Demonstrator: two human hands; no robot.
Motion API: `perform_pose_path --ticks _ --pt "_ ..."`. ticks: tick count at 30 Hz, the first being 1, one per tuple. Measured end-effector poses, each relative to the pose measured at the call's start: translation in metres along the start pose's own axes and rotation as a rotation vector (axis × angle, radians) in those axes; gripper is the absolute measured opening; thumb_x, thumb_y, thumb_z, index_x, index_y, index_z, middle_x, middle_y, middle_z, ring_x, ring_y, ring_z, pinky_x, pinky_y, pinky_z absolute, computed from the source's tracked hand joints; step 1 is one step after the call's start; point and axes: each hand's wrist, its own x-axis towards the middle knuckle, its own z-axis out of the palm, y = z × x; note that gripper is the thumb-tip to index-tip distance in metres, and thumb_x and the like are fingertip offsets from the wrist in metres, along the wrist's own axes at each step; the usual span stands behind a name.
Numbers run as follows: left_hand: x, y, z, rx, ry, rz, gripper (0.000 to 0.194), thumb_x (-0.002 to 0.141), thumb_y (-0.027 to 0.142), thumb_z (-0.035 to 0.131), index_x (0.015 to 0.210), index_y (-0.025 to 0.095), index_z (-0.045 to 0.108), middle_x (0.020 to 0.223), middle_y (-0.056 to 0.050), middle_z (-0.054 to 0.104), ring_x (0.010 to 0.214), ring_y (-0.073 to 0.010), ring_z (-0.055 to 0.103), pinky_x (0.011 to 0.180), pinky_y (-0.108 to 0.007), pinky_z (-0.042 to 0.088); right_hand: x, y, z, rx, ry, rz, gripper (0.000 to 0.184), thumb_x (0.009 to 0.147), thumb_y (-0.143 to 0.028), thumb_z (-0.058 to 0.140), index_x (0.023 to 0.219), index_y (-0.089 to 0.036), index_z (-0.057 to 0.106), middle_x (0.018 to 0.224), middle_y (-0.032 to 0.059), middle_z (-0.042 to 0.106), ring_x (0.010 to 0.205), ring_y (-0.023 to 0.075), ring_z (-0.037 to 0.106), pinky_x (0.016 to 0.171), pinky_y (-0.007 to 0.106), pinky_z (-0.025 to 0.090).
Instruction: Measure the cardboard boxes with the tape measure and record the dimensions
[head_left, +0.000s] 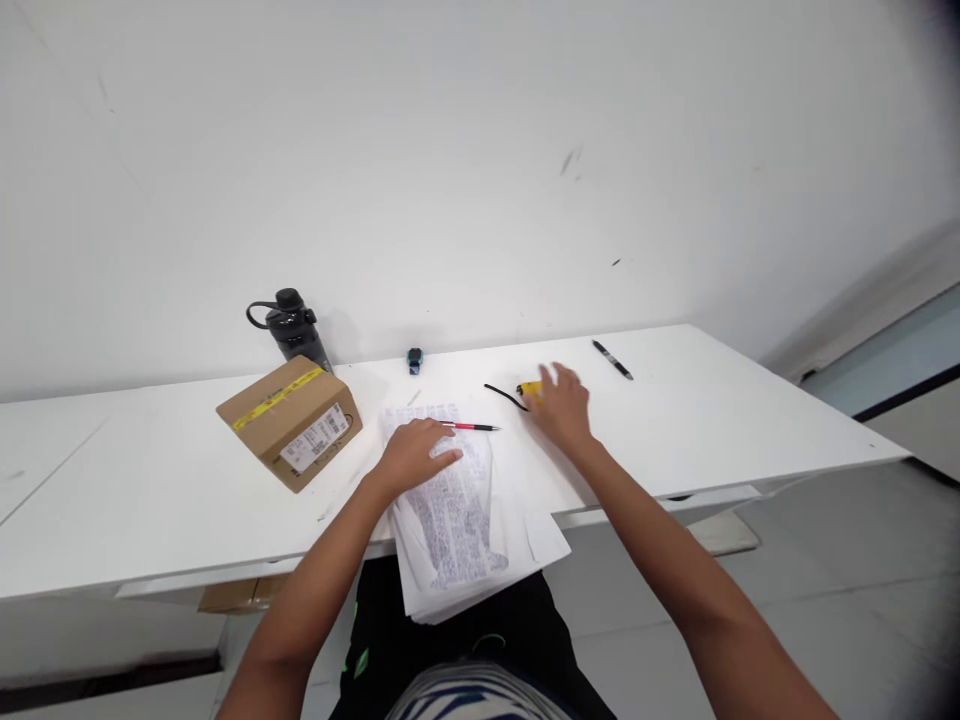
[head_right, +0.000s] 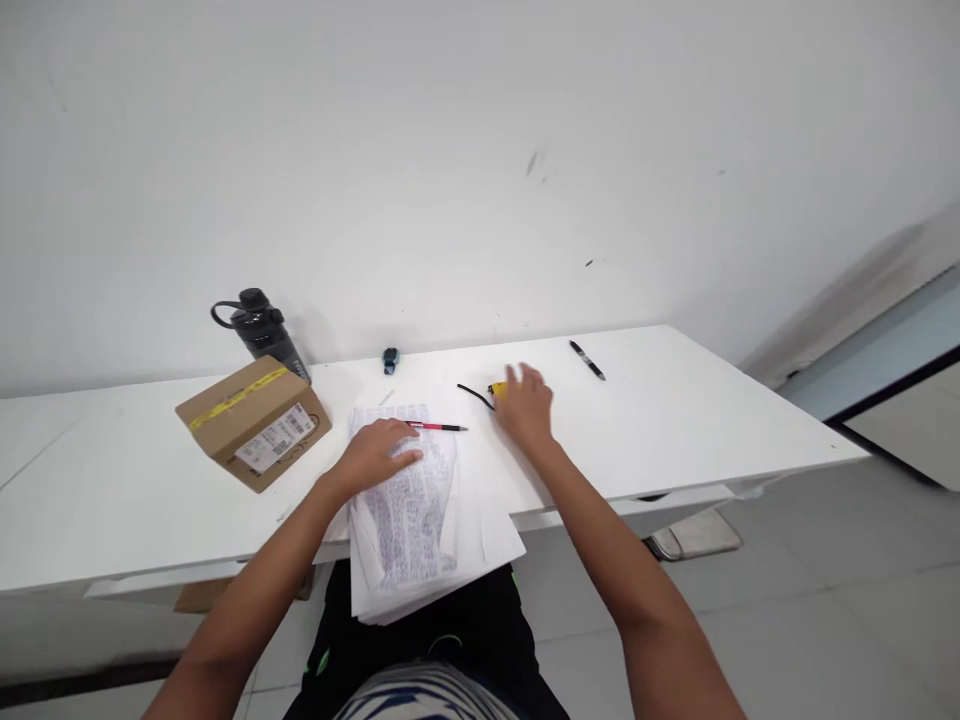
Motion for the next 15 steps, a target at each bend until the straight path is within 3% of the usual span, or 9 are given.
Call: perform_pose_path --ticks 3,5,8,12,15 --pt "0.011 0.006 0.025 0.052 -0.070 -0.058 0.058 0.073 0.063 0.064 0.117 0.027 0.064 0.131 -0.011 0.057 0.124 -0.0370 0.048 0.108 -0.058 0.030 -0.010 -0.023 0.009 -0.008 -0.122 -0.470 0.047 0.090 -0.040 0.055 0.129 -0.016 0.056 0.135 0.0173 0.053 0.129 0.0341 0.040 0.104 0.051 0.034" --pt "0.007 0.019 0.039 0.108 -0.066 -0.123 0.076 0.064 0.070 0.068 0.124 0.024 0.060 0.140 -0.017 0.048 0.134 -0.0453 0.034 0.109 -0.070 0.013 -0.017 -0.034 0.018 -0.006 -0.185 -0.621 0.034 0.089 -0.036 0.058 0.118 -0.019 0.064 0.131 0.0145 0.057 0.128 0.0330 0.043 0.102 0.050 0.037" --pt "-0.010 0.050 0.058 0.189 -0.062 -0.188 0.074 0.067 0.060 0.072 0.129 0.021 0.055 0.144 -0.020 0.044 0.141 -0.0474 0.021 0.108 -0.073 -0.002 -0.020 -0.043 0.027 -0.007 -0.201 -0.667 0.020 0.093 -0.022 0.051 0.101 -0.021 0.070 0.126 0.0121 0.061 0.127 0.0301 0.044 0.102 0.048 0.035" --pt "-0.035 0.090 0.079 0.228 -0.034 -0.188 0.040 0.086 0.035 0.059 0.122 0.018 0.059 0.134 -0.019 0.053 0.128 -0.0403 0.043 0.108 -0.066 0.023 -0.016 -0.047 0.027 -0.019 -0.209 -0.632 0.028 0.096 -0.020 0.043 0.097 -0.017 0.070 0.111 0.0167 0.064 0.112 0.0315 0.052 0.097 0.051 0.034" --pt "-0.051 0.103 0.094 0.209 -0.011 -0.166 0.033 0.092 0.018 0.045 0.121 0.021 0.060 0.126 -0.015 0.058 0.119 -0.0338 0.051 0.103 -0.058 0.035 -0.020 -0.049 0.021 0.091 -0.214 -0.536 0.033 0.099 -0.028 0.036 0.103 -0.018 0.067 0.091 0.0125 0.065 0.092 0.0275 0.058 0.086 0.045 0.040"
